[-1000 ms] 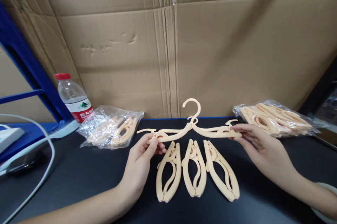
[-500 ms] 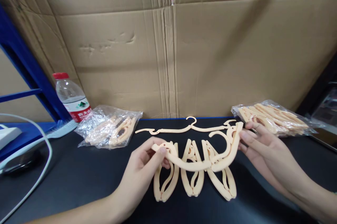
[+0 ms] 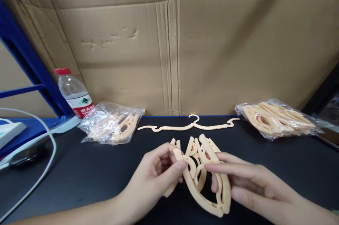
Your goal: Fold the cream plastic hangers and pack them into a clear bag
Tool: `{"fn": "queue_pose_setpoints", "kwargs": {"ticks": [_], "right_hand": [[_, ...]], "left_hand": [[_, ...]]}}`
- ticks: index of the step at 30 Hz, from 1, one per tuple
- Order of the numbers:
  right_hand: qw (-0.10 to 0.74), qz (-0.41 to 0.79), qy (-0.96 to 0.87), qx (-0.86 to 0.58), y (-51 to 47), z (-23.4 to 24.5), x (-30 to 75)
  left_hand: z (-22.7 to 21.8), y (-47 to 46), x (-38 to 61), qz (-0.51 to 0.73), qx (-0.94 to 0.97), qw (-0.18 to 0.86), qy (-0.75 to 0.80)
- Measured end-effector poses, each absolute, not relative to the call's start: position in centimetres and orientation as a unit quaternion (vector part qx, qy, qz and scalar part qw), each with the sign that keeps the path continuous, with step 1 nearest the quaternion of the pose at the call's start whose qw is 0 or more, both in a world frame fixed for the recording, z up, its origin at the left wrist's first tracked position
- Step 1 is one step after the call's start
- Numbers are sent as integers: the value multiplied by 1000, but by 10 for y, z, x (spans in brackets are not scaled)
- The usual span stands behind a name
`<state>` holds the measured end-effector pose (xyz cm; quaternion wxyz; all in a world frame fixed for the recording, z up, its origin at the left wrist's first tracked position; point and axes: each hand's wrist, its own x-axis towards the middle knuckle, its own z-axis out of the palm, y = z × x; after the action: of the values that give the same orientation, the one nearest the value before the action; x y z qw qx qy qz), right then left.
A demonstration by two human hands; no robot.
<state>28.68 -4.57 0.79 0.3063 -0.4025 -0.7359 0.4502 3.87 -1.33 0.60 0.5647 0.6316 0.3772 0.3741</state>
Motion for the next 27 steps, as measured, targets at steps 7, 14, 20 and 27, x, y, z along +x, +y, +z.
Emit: {"fn": "queue_pose_setpoints", "kwargs": {"ticks": [7, 14, 20, 27], "right_hand": [[299, 435, -740, -417, -48, 2, 288], [300, 438, -736, -420, -48, 0, 289], [304, 428, -739, -423, -48, -4, 291], [315, 424, -739, -419, -49, -6, 293]], "left_hand": [[11, -15, 42, 385, 627, 572, 363], [12, -17, 41, 373, 622, 598, 342], [12, -18, 40, 371, 628, 608, 314], [17, -20, 41, 375, 628, 616, 292]]}}
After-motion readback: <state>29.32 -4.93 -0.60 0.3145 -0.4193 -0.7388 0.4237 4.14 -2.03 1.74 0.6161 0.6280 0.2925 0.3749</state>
